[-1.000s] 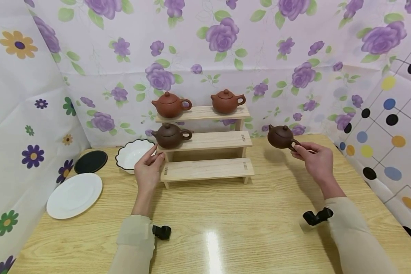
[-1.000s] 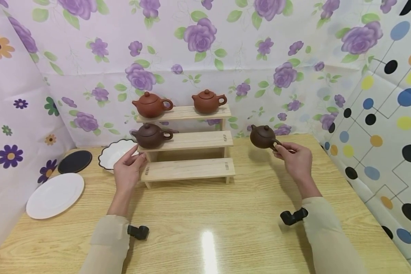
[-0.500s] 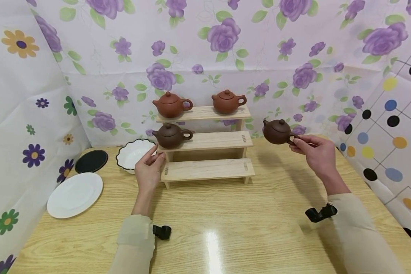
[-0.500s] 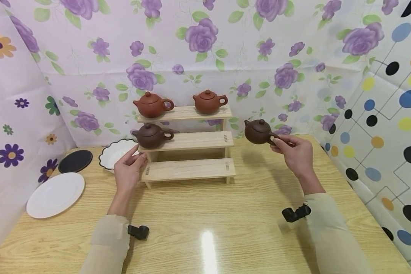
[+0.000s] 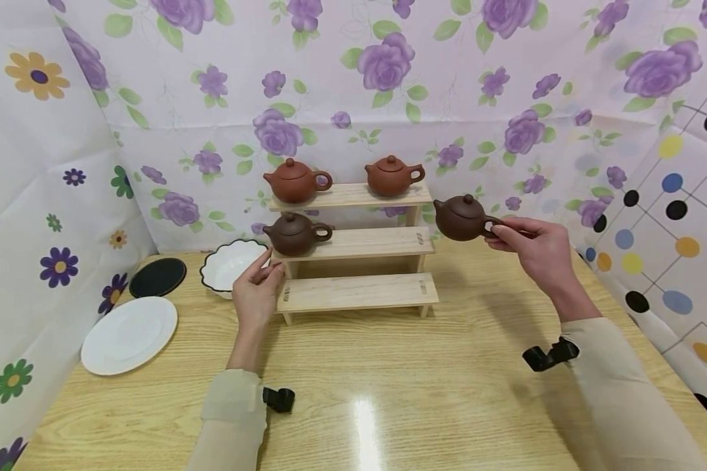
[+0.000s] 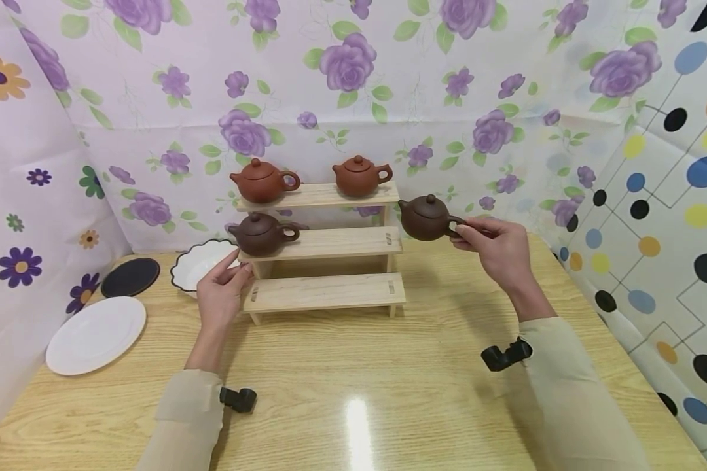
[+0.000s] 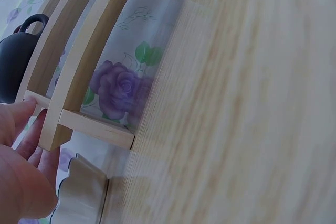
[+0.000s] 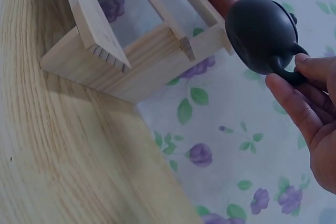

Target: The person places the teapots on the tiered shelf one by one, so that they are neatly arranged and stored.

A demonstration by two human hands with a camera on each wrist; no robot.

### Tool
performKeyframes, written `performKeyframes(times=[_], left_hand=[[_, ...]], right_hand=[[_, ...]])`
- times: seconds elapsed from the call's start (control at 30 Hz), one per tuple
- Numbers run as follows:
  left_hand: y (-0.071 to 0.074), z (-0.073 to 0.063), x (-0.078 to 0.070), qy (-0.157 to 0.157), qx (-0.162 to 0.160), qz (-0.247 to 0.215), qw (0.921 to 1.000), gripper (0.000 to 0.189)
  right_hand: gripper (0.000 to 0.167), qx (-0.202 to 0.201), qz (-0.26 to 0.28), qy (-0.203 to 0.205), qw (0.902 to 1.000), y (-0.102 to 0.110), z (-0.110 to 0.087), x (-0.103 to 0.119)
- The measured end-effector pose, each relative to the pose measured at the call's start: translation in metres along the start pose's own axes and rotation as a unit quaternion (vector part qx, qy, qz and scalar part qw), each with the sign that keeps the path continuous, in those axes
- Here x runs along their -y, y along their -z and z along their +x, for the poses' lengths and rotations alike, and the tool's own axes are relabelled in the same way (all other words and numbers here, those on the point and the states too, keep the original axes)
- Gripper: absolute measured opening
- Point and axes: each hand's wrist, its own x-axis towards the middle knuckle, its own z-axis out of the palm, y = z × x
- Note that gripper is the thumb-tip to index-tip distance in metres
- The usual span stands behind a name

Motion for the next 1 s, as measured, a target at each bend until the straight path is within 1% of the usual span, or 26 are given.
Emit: performKeyframes(times=[0.17, 0.37, 0.5, 0.6, 0.77, 0.9, 1.0], left_hand=[[0.000, 0.000, 0.000, -0.001, 0.001, 0.002, 1.0000, 0.042], [0.000, 0.000, 0.001, -0.005, 0.001, 0.002, 1.0000, 0.042], [0.000, 0.000, 0.001, -0.005, 0.001, 0.002, 1.0000, 0.042], [0.001, 0.001, 0.002, -0.005, 0.001, 0.004, 1.0000, 0.042], [0.002, 0.001, 0.002, -0.005, 0.001, 0.004, 1.0000, 0.042], [0.001, 0.001, 0.002, -0.005, 0.000, 0.006, 1.0000, 0.042], [0.001, 0.001, 0.002, -0.005, 0.000, 0.007, 1.0000, 0.042]], right_hand=[[0.034, 0.015, 0.024, 0.006, 0.9996, -0.010, 0.003, 0.005], [0.032, 0.041, 0.031, 0.005, 0.9987, -0.019, 0.007, 0.007], [0.032, 0.052, 0.022, -0.003, 0.9984, -0.026, 0.012, 0.007], [0.031, 0.065, 0.024, -0.011, 0.9975, -0.031, 0.016, 0.005], [0.030, 0.094, 0.056, -0.021, 0.9937, -0.043, 0.023, 0.001], [0.027, 0.105, 0.065, -0.029, 0.9920, -0.052, 0.028, -0.007], [0.026, 0.105, 0.063, -0.036, 0.9918, -0.058, 0.030, -0.012]])
